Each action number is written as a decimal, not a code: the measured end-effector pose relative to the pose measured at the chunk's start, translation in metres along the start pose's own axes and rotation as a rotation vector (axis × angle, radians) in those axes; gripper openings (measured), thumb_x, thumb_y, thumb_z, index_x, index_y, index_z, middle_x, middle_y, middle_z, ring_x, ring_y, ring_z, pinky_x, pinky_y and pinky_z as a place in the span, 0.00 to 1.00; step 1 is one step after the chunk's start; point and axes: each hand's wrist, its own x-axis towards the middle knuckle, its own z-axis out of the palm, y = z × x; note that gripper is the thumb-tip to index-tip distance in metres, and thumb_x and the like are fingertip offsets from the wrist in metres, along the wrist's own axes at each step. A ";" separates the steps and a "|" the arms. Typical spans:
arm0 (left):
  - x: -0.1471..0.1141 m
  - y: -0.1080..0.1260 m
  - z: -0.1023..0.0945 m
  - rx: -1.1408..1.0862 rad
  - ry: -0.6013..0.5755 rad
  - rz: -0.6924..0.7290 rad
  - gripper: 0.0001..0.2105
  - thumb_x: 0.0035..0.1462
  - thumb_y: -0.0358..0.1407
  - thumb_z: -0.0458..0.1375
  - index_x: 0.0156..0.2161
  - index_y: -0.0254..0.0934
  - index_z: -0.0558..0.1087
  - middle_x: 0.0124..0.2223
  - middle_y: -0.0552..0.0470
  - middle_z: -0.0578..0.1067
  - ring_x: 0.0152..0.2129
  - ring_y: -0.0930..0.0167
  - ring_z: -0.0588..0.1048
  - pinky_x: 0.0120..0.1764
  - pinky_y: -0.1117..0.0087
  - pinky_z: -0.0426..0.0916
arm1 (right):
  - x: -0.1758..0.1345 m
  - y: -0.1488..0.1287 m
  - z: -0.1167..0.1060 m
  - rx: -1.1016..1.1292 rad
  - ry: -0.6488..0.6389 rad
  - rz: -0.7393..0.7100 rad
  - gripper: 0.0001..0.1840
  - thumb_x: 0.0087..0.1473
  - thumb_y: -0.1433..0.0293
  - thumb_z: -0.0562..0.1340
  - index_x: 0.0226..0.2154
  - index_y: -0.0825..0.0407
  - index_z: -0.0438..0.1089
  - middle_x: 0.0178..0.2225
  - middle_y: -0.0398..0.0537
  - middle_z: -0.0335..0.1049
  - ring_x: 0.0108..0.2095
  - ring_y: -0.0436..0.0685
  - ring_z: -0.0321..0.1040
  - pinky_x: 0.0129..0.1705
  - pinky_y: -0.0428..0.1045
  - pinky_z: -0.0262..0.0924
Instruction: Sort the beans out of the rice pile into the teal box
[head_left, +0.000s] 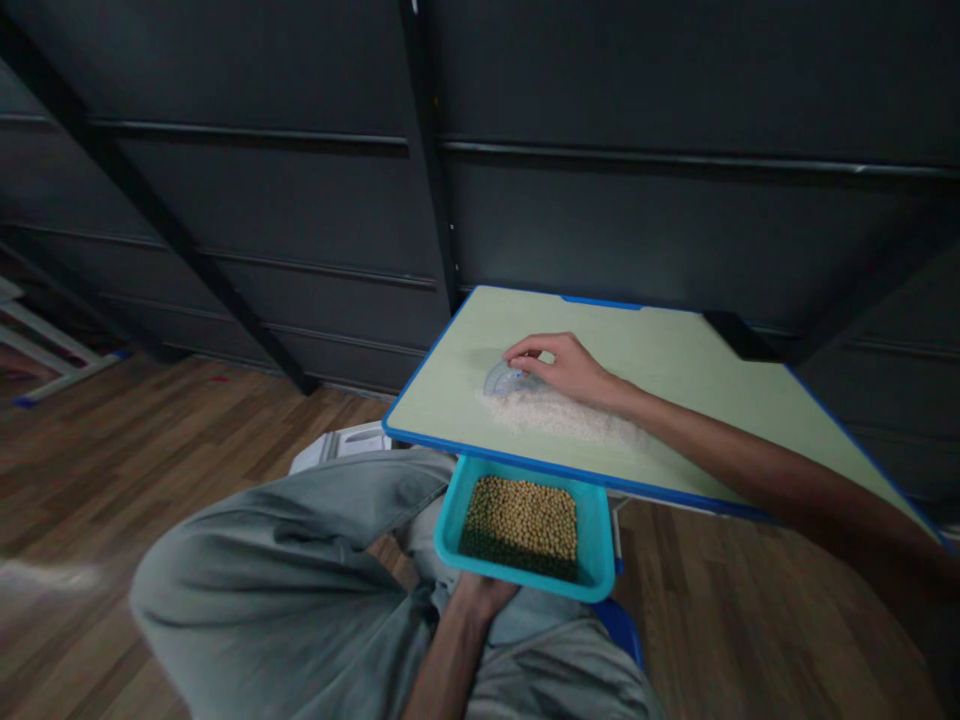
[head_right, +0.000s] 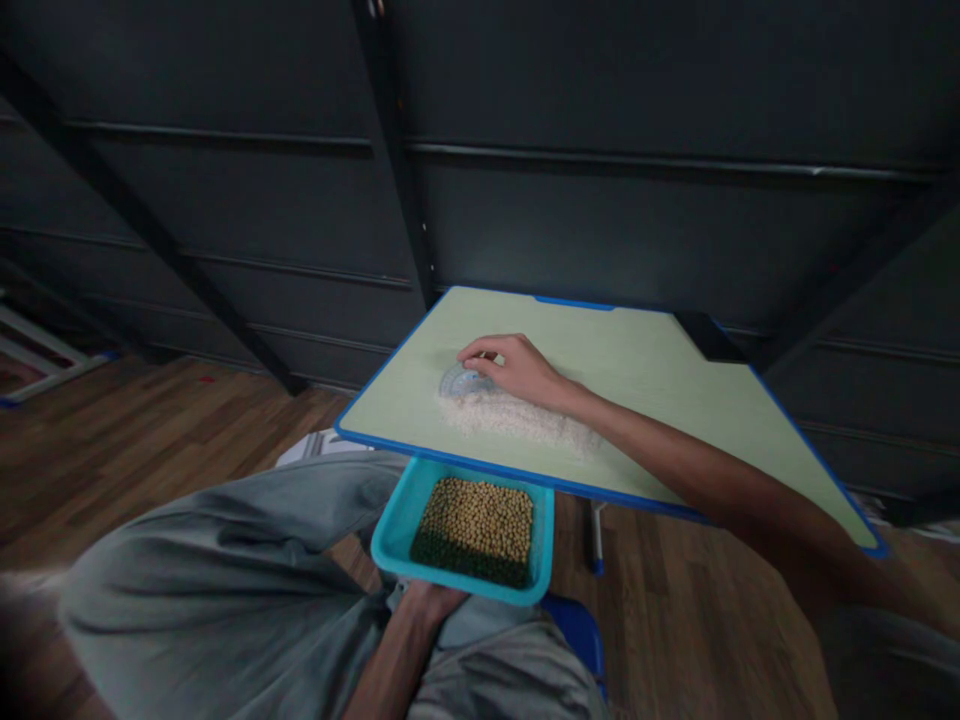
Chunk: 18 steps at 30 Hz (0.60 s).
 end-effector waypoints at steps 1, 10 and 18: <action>0.000 0.000 0.000 0.000 0.008 -0.005 0.18 0.62 0.31 0.46 0.52 0.41 0.72 0.49 0.49 0.78 0.49 0.65 0.74 0.55 0.58 0.64 | 0.002 0.001 0.003 0.011 -0.007 0.007 0.09 0.57 0.69 0.60 0.39 0.49 0.76 0.38 0.45 0.77 0.37 0.53 0.72 0.42 0.49 0.63; 0.002 -0.003 -0.010 -0.122 0.011 0.010 0.20 0.61 0.30 0.49 0.57 0.45 0.67 0.51 0.48 0.77 0.44 0.67 0.76 0.56 0.60 0.63 | 0.008 0.003 0.017 0.078 -0.074 0.043 0.08 0.56 0.69 0.60 0.37 0.49 0.75 0.38 0.45 0.76 0.40 0.54 0.71 0.42 0.49 0.63; 0.002 -0.003 -0.011 -0.122 -0.011 -0.006 0.19 0.61 0.30 0.49 0.55 0.44 0.69 0.52 0.49 0.76 0.45 0.65 0.76 0.55 0.59 0.64 | 0.006 -0.002 0.015 0.130 -0.144 0.075 0.08 0.55 0.68 0.61 0.37 0.49 0.75 0.38 0.46 0.76 0.40 0.54 0.71 0.43 0.49 0.64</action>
